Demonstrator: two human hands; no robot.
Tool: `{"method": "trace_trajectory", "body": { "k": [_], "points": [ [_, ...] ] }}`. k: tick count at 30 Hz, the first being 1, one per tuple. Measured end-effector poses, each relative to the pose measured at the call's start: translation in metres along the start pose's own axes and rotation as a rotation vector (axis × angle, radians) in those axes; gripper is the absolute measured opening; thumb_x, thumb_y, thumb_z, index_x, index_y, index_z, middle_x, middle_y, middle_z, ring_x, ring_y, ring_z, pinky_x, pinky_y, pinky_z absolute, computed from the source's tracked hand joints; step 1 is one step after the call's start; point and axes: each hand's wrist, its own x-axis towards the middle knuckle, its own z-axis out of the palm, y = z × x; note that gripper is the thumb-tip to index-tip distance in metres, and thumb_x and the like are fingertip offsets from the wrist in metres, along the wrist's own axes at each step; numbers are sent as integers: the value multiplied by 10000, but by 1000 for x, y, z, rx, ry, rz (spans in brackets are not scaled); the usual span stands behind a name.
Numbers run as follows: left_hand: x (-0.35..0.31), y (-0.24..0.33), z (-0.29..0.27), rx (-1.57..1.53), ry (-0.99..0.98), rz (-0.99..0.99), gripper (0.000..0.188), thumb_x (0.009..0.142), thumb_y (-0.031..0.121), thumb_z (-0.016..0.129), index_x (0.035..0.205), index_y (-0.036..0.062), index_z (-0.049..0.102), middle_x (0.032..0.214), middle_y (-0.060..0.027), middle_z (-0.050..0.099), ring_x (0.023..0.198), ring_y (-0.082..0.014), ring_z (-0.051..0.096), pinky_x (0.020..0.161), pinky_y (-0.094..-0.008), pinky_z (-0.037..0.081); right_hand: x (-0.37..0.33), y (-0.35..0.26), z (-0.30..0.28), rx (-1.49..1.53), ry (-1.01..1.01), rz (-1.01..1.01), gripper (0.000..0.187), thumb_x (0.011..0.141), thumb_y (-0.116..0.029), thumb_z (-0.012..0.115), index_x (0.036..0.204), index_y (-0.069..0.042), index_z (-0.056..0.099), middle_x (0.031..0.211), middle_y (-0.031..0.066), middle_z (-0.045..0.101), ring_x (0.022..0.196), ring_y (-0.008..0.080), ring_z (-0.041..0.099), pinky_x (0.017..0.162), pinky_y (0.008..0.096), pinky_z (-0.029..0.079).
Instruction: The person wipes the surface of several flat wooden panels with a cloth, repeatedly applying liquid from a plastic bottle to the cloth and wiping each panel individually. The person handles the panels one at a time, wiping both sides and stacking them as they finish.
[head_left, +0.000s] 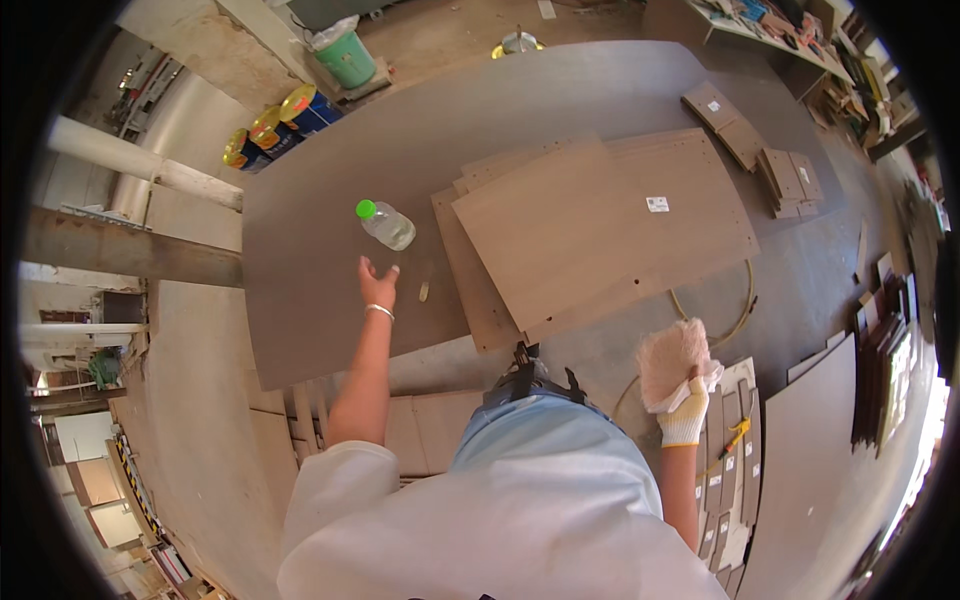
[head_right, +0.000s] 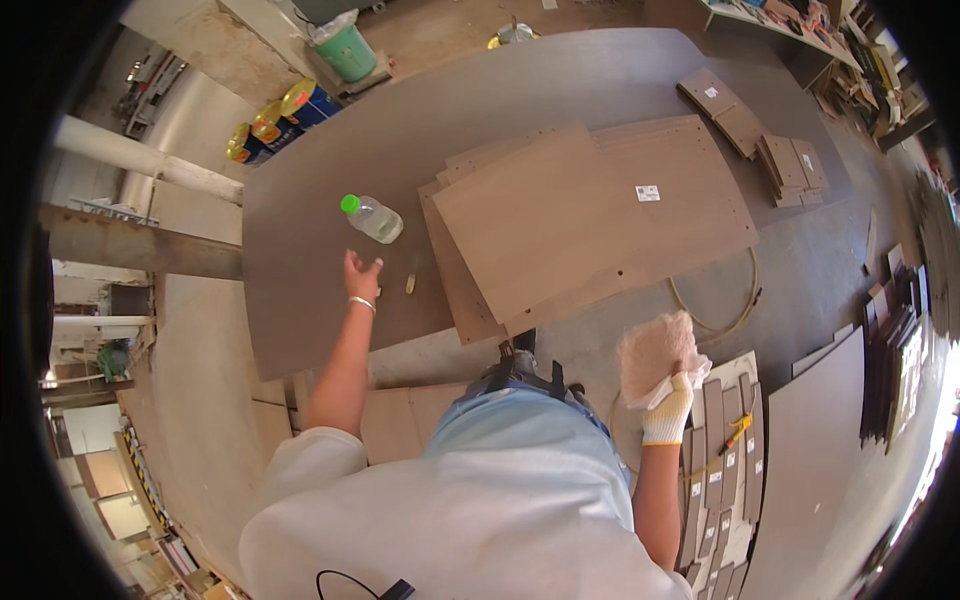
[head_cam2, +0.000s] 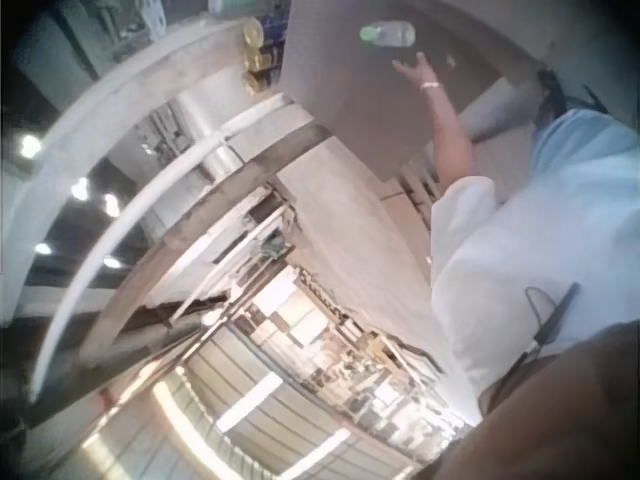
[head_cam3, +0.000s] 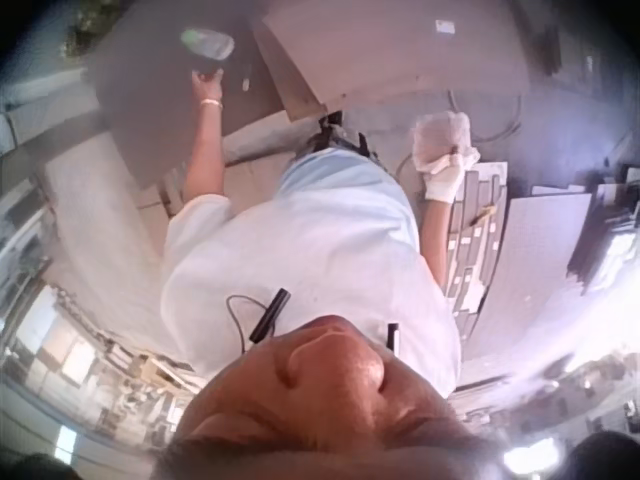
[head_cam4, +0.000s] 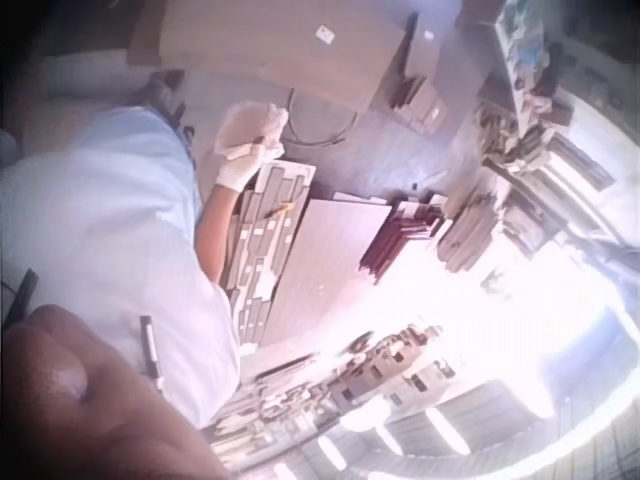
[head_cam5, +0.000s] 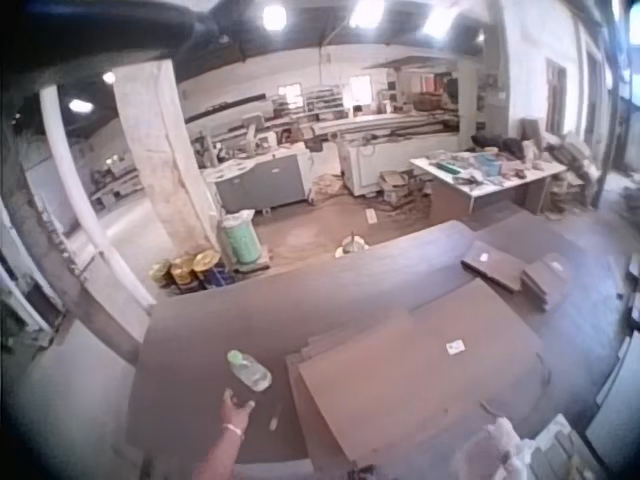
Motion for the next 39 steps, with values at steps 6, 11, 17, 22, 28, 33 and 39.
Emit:
{"method": "trace_trajectory", "body": {
  "k": [6, 11, 17, 22, 28, 33, 39],
  "points": [
    [85, -1, 32, -272, -281, 65, 881, 823, 113, 907, 1578, 26, 461, 1493, -149, 613, 1406, -302, 561, 1192, -450, 430, 12, -7, 72, -7, 96, -57, 616, 1082, -360, 616, 1597, -86, 417, 1554, 188, 530, 1394, 424, 560, 1151, 597, 495],
    [103, 10, 41, -159, -174, 51, 657, 784, 153, 930, 1369, 50, 649, 1300, -131, 722, 1197, -285, 695, 1051, -425, 535, 14, 4, 107, -52, 41, -61, 635, 1079, -327, 611, 1601, -49, 382, 1562, 207, 512, 1395, 431, 555, 1142, 593, 503],
    [78, 65, 40, 230, -239, 294, 490, 738, 194, 908, 1159, 49, 704, 1168, -168, 754, 1071, -364, 727, 960, -455, 566, 53, 31, 127, -144, 5, 2, 633, 1066, -270, 595, 1607, -39, 363, 1561, 225, 509, 1412, 426, 546, 1172, 594, 484],
    [36, 171, 27, 554, -340, 925, 381, 701, 132, 860, 1040, 93, 691, 1012, -68, 705, 1076, -301, 663, 951, -442, 495, 87, 78, 188, -160, -42, 230, 532, 1074, -224, 568, 1564, -68, 434, 1495, 191, 585, 1364, 404, 591, 1151, 574, 506],
    [13, 267, 25, 727, -432, 1202, 358, 673, 58, 850, 976, 101, 664, 1001, -31, 660, 1003, -254, 611, 938, -412, 437, 115, 130, 258, -67, -211, 427, 586, 1085, -304, 644, 1576, -64, 433, 1499, 179, 584, 1340, 408, 600, 1133, 574, 516],
    [-7, 302, 3, 695, -469, 1338, 186, 725, 7, 712, 874, 97, 648, 916, -33, 629, 973, -246, 599, 922, -429, 451, 118, 132, 285, -67, -286, 376, 604, 1095, -361, 632, 1591, -86, 422, 1523, 171, 564, 1367, 398, 574, 1157, 568, 493],
    [19, 290, -2, 682, -360, 1277, 205, 700, 11, 733, 863, 94, 640, 887, -34, 629, 939, -252, 600, 883, -424, 444, 110, 129, 304, -59, -341, 415, 669, 1100, -400, 606, 1642, -98, 355, 1598, 177, 501, 1449, 403, 513, 1206, 592, 443]
  ]
}}
